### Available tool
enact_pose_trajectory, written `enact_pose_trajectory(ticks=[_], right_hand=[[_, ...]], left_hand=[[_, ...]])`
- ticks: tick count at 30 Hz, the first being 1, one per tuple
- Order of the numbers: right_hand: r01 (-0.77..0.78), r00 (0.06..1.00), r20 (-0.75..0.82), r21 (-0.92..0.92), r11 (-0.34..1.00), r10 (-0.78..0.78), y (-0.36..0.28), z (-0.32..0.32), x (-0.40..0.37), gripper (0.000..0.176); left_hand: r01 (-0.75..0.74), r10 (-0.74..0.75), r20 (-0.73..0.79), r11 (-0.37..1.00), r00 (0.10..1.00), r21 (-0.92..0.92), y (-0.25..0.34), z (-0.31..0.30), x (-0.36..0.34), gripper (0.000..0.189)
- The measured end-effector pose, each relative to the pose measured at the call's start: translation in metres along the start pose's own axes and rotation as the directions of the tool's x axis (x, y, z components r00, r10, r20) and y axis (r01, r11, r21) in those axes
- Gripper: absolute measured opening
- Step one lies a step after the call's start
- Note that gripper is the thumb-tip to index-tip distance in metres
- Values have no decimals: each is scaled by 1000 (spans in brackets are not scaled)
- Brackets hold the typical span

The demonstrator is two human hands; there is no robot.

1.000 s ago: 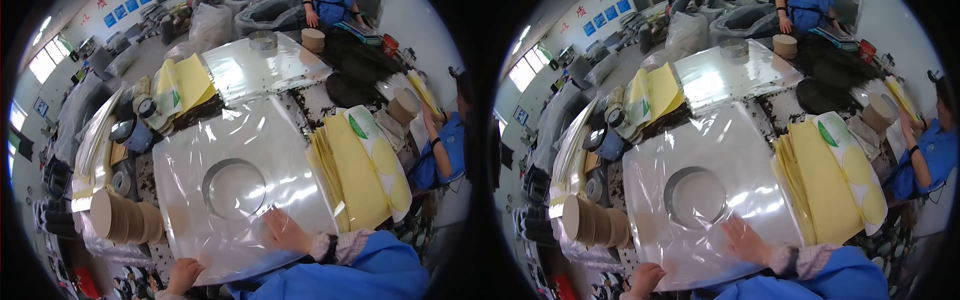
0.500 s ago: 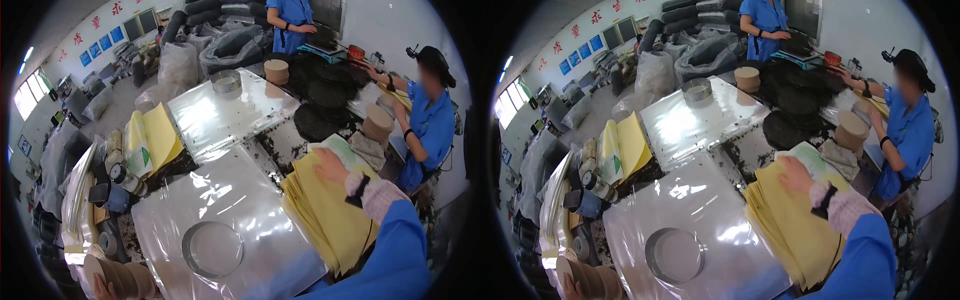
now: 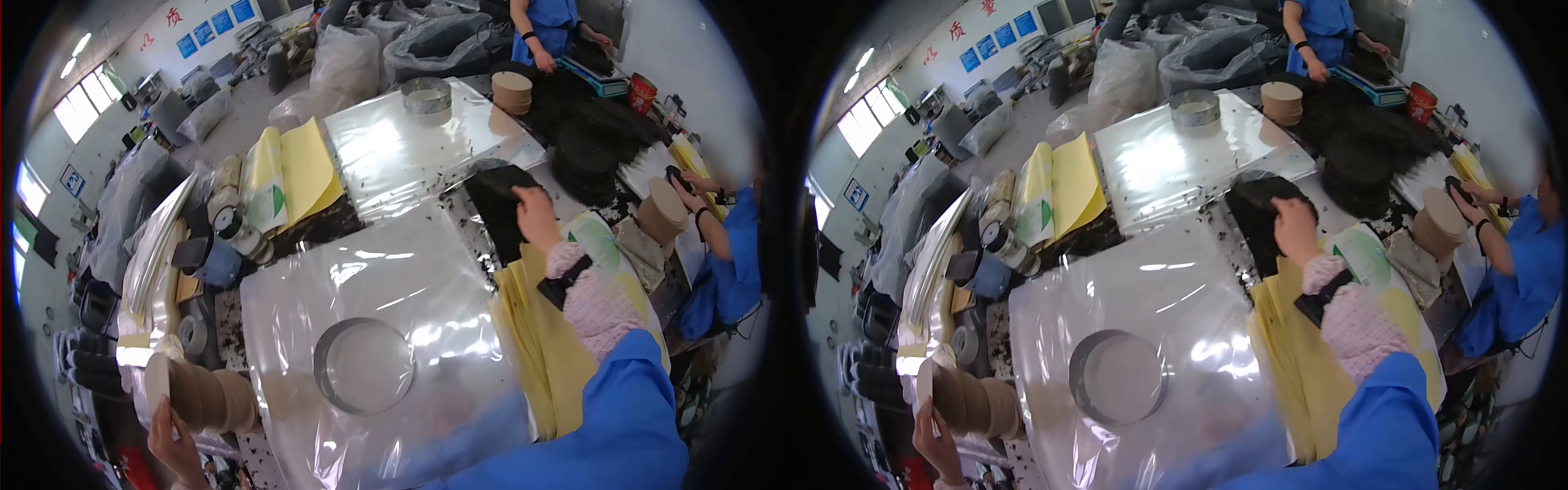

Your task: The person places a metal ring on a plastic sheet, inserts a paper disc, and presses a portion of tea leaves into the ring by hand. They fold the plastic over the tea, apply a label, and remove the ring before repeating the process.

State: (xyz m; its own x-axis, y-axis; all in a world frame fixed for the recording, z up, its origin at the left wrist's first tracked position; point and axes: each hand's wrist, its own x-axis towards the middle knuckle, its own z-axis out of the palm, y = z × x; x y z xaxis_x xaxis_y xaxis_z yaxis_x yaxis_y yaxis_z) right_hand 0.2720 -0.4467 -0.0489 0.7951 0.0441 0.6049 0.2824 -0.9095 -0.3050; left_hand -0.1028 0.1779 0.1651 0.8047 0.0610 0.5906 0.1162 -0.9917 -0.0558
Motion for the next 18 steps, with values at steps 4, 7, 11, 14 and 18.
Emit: enact_pose_trajectory(ticks=[4,7,11,14,18], right_hand=[[-24,988,-143,204,979,54,-63,-90,0,28],[-211,973,85,702,680,215,-96,-100,-36,24],[-339,941,294,829,444,169,-203,-109,-69,30],[319,845,72,726,608,-530,-261,-97,-97,51],[509,575,199,673,538,-793,-265,-54,-154,45]], left_hand=[[-502,463,-194,799,865,-331,108,19,-8,22],[-446,492,-76,701,868,-557,174,106,-19,30],[-297,447,26,634,894,-714,187,155,-60,28],[-288,493,46,579,869,-763,172,129,-80,27],[-150,380,150,654,913,-741,155,112,-83,39]])
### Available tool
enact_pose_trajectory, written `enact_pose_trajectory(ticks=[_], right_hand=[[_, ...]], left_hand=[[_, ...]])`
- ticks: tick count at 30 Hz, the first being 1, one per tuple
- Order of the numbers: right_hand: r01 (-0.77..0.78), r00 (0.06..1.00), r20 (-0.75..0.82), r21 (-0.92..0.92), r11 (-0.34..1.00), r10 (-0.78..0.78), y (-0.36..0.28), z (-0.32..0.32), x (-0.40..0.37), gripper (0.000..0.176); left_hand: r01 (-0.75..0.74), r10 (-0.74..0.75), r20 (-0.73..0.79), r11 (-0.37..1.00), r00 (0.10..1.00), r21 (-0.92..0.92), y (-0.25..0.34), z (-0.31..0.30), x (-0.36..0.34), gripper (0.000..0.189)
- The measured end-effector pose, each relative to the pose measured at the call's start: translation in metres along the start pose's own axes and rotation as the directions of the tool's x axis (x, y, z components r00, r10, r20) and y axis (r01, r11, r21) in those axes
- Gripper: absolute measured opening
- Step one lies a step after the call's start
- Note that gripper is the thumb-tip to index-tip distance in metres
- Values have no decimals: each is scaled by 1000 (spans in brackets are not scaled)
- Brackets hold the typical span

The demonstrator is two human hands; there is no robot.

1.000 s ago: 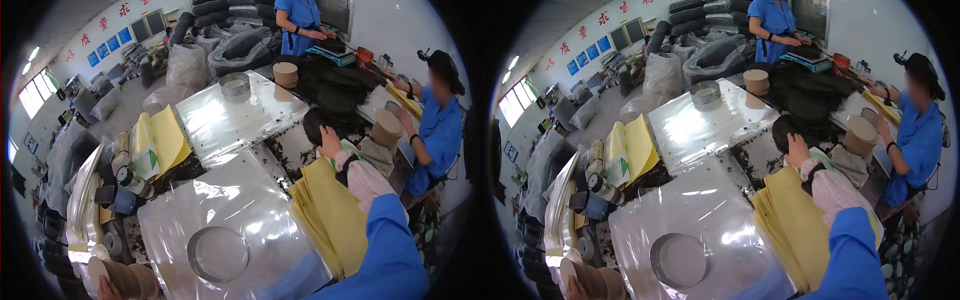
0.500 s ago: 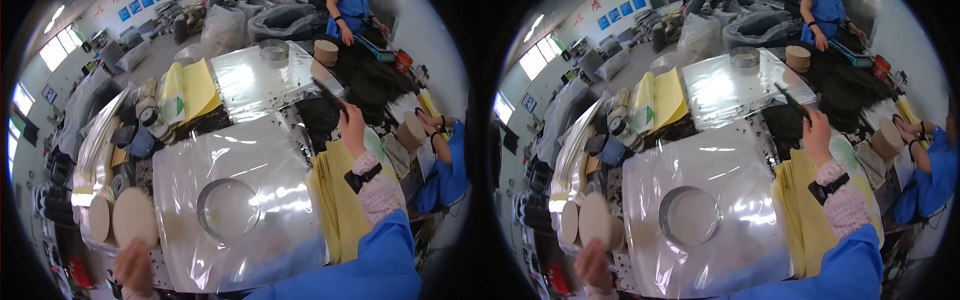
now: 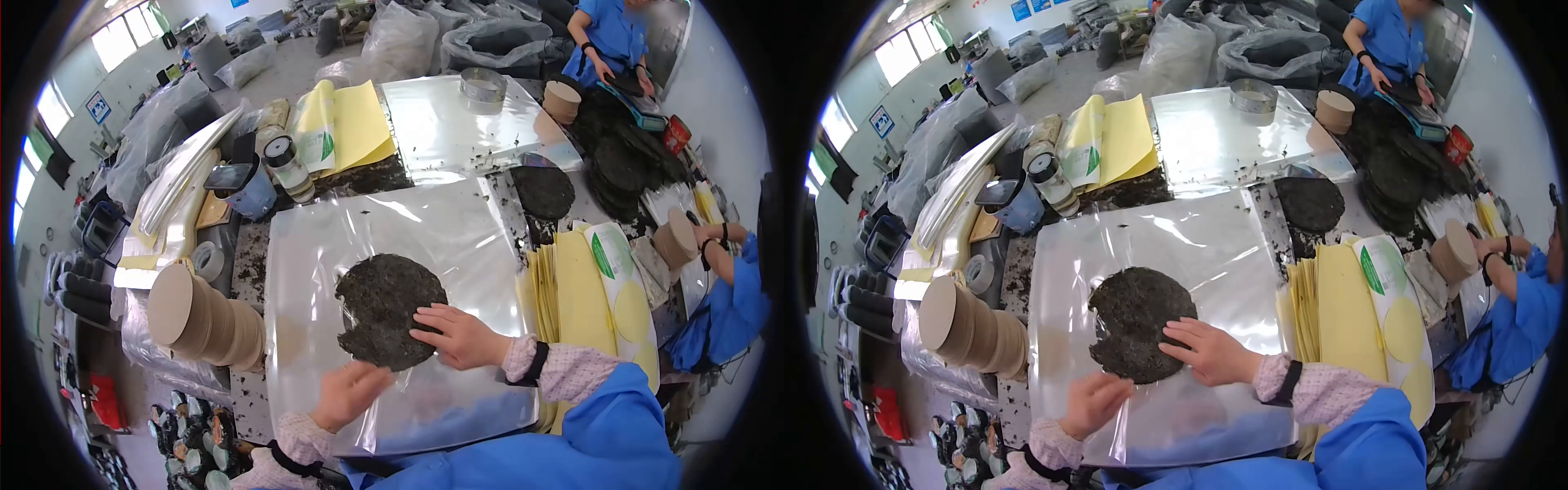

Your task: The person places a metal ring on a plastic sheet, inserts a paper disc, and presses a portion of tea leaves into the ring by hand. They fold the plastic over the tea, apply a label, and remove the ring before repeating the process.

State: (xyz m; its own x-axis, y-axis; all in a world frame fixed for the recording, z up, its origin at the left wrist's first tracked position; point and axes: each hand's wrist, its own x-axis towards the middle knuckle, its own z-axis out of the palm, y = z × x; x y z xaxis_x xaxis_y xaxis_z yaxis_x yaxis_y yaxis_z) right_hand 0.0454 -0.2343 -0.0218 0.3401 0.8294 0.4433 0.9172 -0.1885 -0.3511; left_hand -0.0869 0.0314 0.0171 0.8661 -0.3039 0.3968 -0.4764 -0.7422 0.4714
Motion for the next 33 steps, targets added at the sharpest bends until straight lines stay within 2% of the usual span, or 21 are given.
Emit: enact_pose_trajectory(ticks=[1,3,4,5,7,8,11,12,15,16,19,21,22,23,24,25,26,27,28,31,33], right_hand=[[-6,1000,11,10,1000,5,1,-5,7,46],[-38,998,56,57,998,35,-4,-12,17,50],[-76,990,123,71,995,67,-4,-17,29,76],[-184,972,151,8,983,181,-3,-22,45,89],[-393,892,195,-116,912,409,-7,-22,70,113],[-378,880,221,-208,902,420,-4,-11,77,132],[-429,767,351,-342,836,537,-3,9,89,131],[-438,757,331,-382,814,563,3,25,89,127],[-401,731,269,-574,714,627,24,85,75,117],[-397,766,260,-528,750,588,27,83,74,108],[-420,820,235,-373,827,522,22,60,73,92],[-436,810,301,-265,860,504,9,25,79,74],[-488,828,305,-21,873,471,12,5,74,57],[-470,876,-62,107,876,478,13,-7,61,53],[-491,803,-403,-30,871,439,13,-32,52,57],[-643,652,-576,-75,762,493,17,-50,39,57],[-743,547,-690,-139,655,475,37,-46,11,52],[-775,360,-299,431,462,884,56,-41,-23,51],[-665,256,281,745,-42,925,71,-41,-52,50],[-822,373,-125,414,390,919,101,-64,-85,51],[-900,352,-318,142,411,880,139,-116,-70,59]], left_hand=[[98,-98,-2,995,995,7,-4,-1,6,45],[126,-131,80,990,988,59,-24,-8,41,89],[185,-199,160,978,967,99,-26,-13,65,108],[235,-264,236,961,935,146,-27,-15,85,127],[204,-297,367,941,882,271,-46,5,93,137],[184,-318,423,926,849,329,-52,16,95,141],[165,-383,465,881,798,443,-50,34,94,138],[174,-436,492,854,754,490,-46,40,100,123],[97,-393,347,768,852,633,-78,98,81,104],[140,-402,298,766,866,627,-78,101,84,89],[119,-427,480,828,766,548,-65,74,99,90],[268,-535,513,821,671,505,-41,49,118,84],[245,-463,504,865,730,439,-39,41,119,86],[221,-390,496,904,775,366,-40,40,112,88],[195,-294,419,945,859,264,-46,48,103,84],[159,-202,325,975,924,156,-49,60,94,80],[127,-219,364,958,905,258,-44,67,89,82],[152,-230,355,960,906,234,-40,71,85,81],[173,-241,343,961,908,216,-38,70,85,81],[180,-253,342,956,905,232,-42,67,87,82],[191,-265,346,953,900,235,-41,66,91,82]])
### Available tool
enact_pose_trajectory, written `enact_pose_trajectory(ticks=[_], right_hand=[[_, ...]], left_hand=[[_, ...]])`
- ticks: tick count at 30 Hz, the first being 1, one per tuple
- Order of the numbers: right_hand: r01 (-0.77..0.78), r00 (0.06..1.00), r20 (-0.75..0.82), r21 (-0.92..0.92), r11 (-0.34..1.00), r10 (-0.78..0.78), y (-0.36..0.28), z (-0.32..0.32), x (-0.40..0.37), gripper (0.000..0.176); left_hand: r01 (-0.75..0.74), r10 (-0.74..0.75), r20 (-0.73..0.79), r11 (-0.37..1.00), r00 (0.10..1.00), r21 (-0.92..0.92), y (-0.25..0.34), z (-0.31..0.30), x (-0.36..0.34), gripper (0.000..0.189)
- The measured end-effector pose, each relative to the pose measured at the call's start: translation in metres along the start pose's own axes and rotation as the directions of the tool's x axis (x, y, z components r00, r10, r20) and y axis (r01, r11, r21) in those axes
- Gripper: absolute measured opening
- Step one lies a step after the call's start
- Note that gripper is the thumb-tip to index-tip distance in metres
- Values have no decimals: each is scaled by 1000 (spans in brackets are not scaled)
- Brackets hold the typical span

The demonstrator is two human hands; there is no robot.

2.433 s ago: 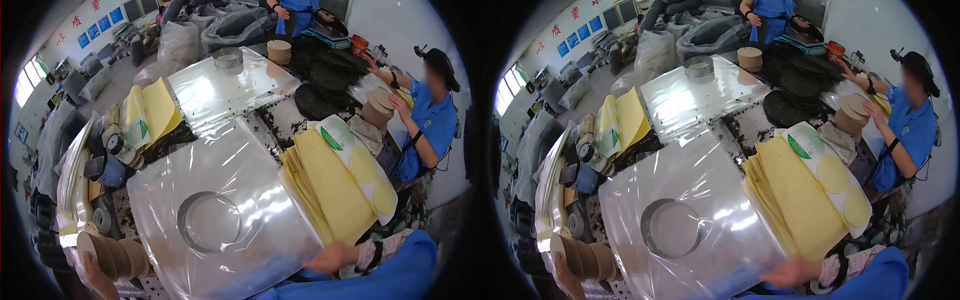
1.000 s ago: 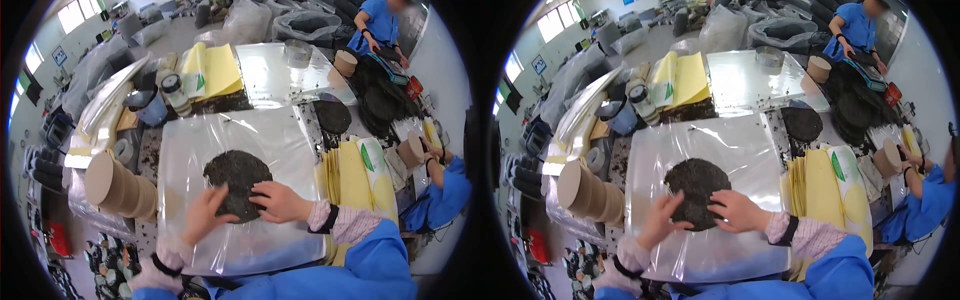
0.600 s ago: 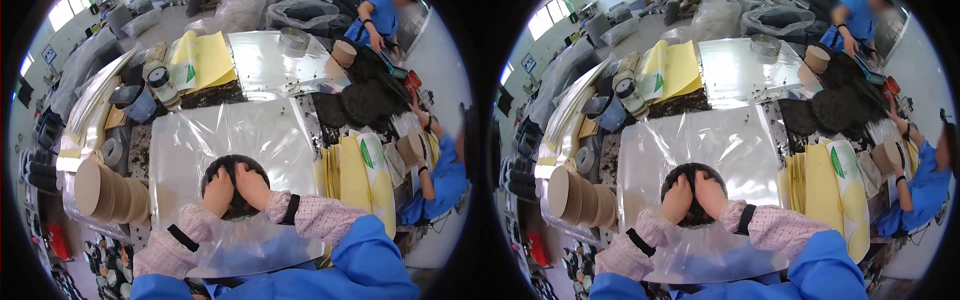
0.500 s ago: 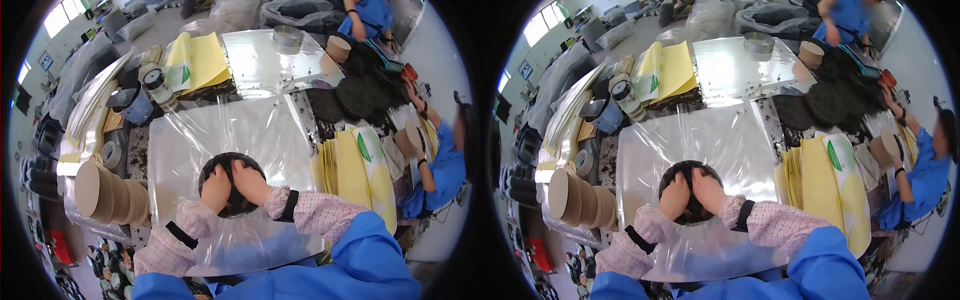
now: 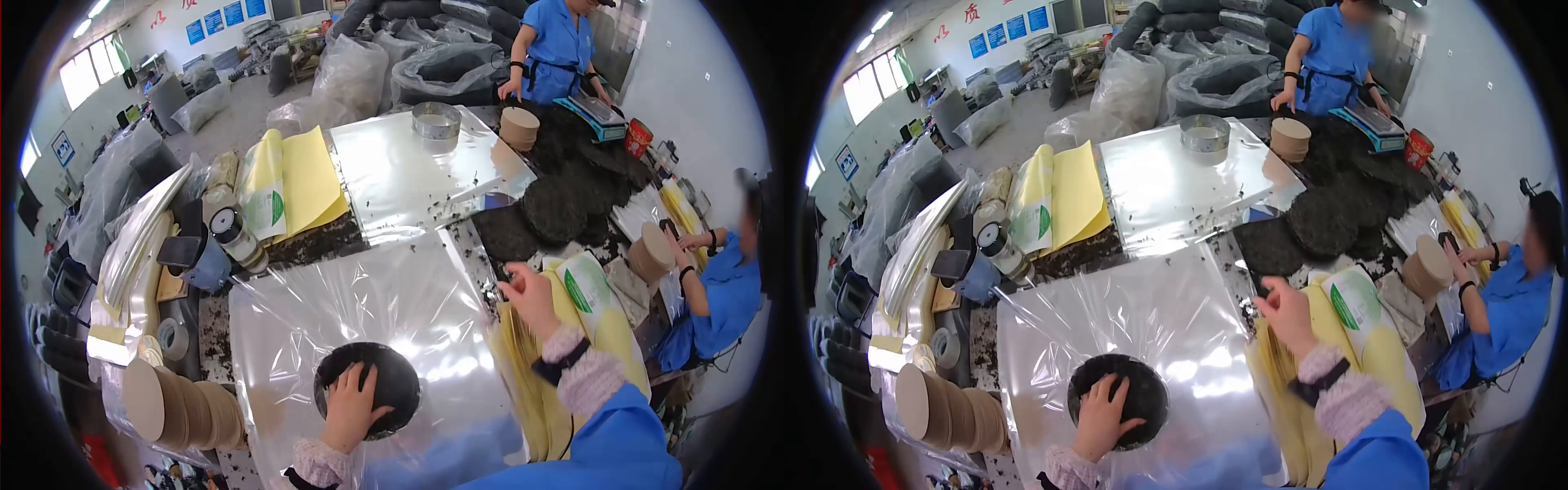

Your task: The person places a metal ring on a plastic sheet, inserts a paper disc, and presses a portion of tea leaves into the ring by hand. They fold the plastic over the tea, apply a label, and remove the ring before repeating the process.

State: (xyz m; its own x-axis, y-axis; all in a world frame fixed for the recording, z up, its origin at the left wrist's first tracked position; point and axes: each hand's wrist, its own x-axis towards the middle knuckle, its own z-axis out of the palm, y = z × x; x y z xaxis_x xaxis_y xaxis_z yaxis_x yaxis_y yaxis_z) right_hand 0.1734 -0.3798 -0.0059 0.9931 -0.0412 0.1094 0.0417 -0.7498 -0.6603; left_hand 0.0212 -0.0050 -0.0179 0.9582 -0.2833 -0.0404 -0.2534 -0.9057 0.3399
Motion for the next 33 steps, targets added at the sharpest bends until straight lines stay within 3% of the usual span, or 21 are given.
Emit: enact_pose_trajectory(ticks=[1,2,4,6,8,10,11,12,15,17,18,20,21,24,27,28,30,31,33], right_hand=[[227,960,-102,-270,936,-262,15,2,29,57],[383,847,-123,-531,756,-516,44,17,60,56],[255,937,48,-773,581,-347,123,64,119,52],[248,941,40,-761,600,-337,123,70,147,50],[203,967,-16,-562,802,-255,54,35,132,45],[185,975,-69,-286,940,-213,-14,-7,84,41],[290,946,-113,-122,949,-303,-44,-18,49,44],[398,903,-194,44,916,-382,-70,-19,16,48],[773,629,-82,-40,633,-773,-110,31,-90,51],[905,423,150,-25,424,-894,-109,80,-152,51],[938,327,301,12,347,-896,-104,99,-168,54],[891,385,341,104,442,-857,-105,96,-167,58],[864,400,376,149,481,-836,-106,91,-160,60],[755,543,291,242,610,-788,-174,77,-135,69],[854,479,428,-26,520,-766,-175,132,-124,78],[844,493,446,-36,535,-747,-173,138,-122,80],[825,505,504,-44,563,-700,-166,145,-122,83],[826,504,526,-64,560,-684,-166,147,-122,84],[820,508,526,-54,569,-682,-166,148,-124,84]], left_hand=[[8,-8,0,1000,1000,-3,1,-3,3,81],[17,-17,6,1000,1000,-7,2,-5,2,81],[20,-20,6,1000,1000,-9,4,-5,1,80],[22,-22,2,1000,1000,-6,4,-6,1,79],[-36,22,-118,992,993,-123,-6,-4,-5,67],[-9,-84,-338,964,937,-266,-6,-19,-17,57],[20,-175,-424,938,889,-345,-11,-21,-28,52],[24,-226,-407,895,885,-445,-23,-24,-38,53],[-160,-411,-347,425,843,-891,-36,-10,-48,59],[-313,-478,-272,-5,835,-950,-47,1,-45,64],[-261,-517,-271,94,812,-961,-49,6,-46,58],[-40,-518,-279,424,809,-905,-47,7,-47,54],[-70,-553,-258,338,792,-938,-45,8,-45,55],[-73,-531,-342,462,775,-884,-41,7,-42,50],[-2,-438,-509,757,741,-654,-31,6,-28,44],[31,-399,-564,834,723,-551,-27,7,-21,44],[138,-316,-435,909,843,-393,-26,-4,-15,44],[265,-353,-234,904,906,-336,-24,-12,-12,41],[175,-136,-388,982,912,67,-11,-15,-13,43]])
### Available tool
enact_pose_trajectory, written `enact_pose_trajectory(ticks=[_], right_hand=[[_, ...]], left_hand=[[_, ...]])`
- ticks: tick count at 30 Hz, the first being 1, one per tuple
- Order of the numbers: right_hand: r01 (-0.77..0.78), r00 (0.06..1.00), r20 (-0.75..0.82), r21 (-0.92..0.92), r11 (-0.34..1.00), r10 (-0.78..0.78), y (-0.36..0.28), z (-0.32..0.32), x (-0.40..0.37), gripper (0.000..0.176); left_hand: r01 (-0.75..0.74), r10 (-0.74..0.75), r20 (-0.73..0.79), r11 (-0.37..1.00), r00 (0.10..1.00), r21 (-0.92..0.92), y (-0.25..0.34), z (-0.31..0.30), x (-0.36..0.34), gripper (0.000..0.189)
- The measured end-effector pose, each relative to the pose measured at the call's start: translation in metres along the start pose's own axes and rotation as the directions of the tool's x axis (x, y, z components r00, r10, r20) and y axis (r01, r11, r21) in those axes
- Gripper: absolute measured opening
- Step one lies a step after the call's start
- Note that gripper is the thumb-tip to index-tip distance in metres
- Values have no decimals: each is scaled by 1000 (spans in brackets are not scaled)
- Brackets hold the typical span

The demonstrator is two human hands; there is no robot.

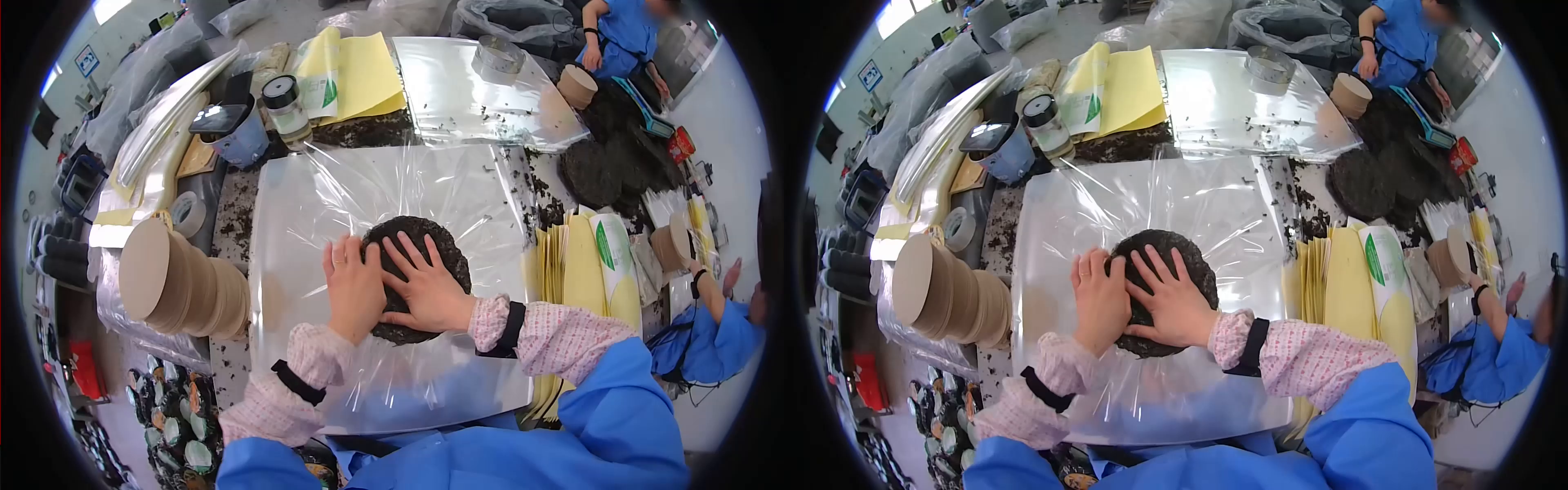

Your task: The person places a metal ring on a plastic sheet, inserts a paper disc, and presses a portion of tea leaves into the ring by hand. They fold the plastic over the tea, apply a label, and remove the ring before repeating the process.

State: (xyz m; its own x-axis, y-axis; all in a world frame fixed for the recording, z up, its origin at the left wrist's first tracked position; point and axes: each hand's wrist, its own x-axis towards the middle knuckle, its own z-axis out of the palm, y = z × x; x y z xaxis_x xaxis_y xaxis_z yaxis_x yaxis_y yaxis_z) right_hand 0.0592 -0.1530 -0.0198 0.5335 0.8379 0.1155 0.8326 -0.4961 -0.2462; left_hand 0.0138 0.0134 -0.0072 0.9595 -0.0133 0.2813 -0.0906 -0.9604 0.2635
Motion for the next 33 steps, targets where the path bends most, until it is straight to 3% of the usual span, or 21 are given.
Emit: enact_pose_trajectory(ticks=[1,4,5,7,9,11,12,13,15,17,19,22,25,26,28,30,31,33], right_hand=[[3,1000,9,-3,1000,-3,3,-1,2,84],[-27,998,-58,46,999,30,8,14,1,82],[-57,997,50,42,997,55,8,20,-1,81],[-105,965,242,21,994,97,12,30,4,78],[-120,950,294,23,992,108,15,40,6,82],[-130,935,336,19,991,116,13,31,8,83],[-143,926,355,20,989,127,13,32,10,86],[-129,955,273,34,991,115,10,35,7,87],[-92,992,93,43,995,88,9,38,5,90],[-109,988,114,55,992,103,4,36,1,93],[-110,986,127,39,993,104,1,36,-2,94],[-80,989,120,-17,997,82,0,35,-2,93],[-81,987,140,-26,996,84,-8,34,-12,92],[-79,986,143,-29,996,83,-11,32,-15,92],[-69,987,143,-42,997,75,-13,34,-19,93],[-80,989,123,-52,995,86,-16,37,-18,93],[-86,989,117,-59,995,92,-17,37,-18,93],[-95,987,128,-34,995,98,-19,35,-20,89]], left_hand=[[-115,129,-68,977,989,179,2,2,6,44],[-383,382,96,924,919,-9,-2,23,21,50],[-448,457,140,890,879,-87,-2,33,19,53],[-425,439,138,897,888,-121,-3,46,20,53],[-390,421,194,903,886,-180,-5,50,24,53],[-371,418,149,890,896,-265,-4,46,25,56],[-321,401,136,860,906,-396,-7,42,22,50],[-273,384,120,813,915,-514,-8,27,27,45],[-81,68,-45,781,997,-620,-9,-25,10,30],[136,-203,-306,965,930,-224,-58,-49,-27,22],[389,-394,-126,919,910,-65,-140,-23,-87,21],[274,-167,262,847,951,-456,-135,-64,-104,19],[189,-303,42,475,952,-859,-130,-134,-78,17],[149,-290,-66,658,955,-738,-150,-123,-85,19],[348,-362,156,561,919,-751,-175,-50,-123,36],[58,-18,85,862,996,-504,-163,-32,-124,69],[-382,393,39,910,919,-160,-127,-26,-118,94],[-472,470,-91,818,878,-328,-61,-16,-95,123]])
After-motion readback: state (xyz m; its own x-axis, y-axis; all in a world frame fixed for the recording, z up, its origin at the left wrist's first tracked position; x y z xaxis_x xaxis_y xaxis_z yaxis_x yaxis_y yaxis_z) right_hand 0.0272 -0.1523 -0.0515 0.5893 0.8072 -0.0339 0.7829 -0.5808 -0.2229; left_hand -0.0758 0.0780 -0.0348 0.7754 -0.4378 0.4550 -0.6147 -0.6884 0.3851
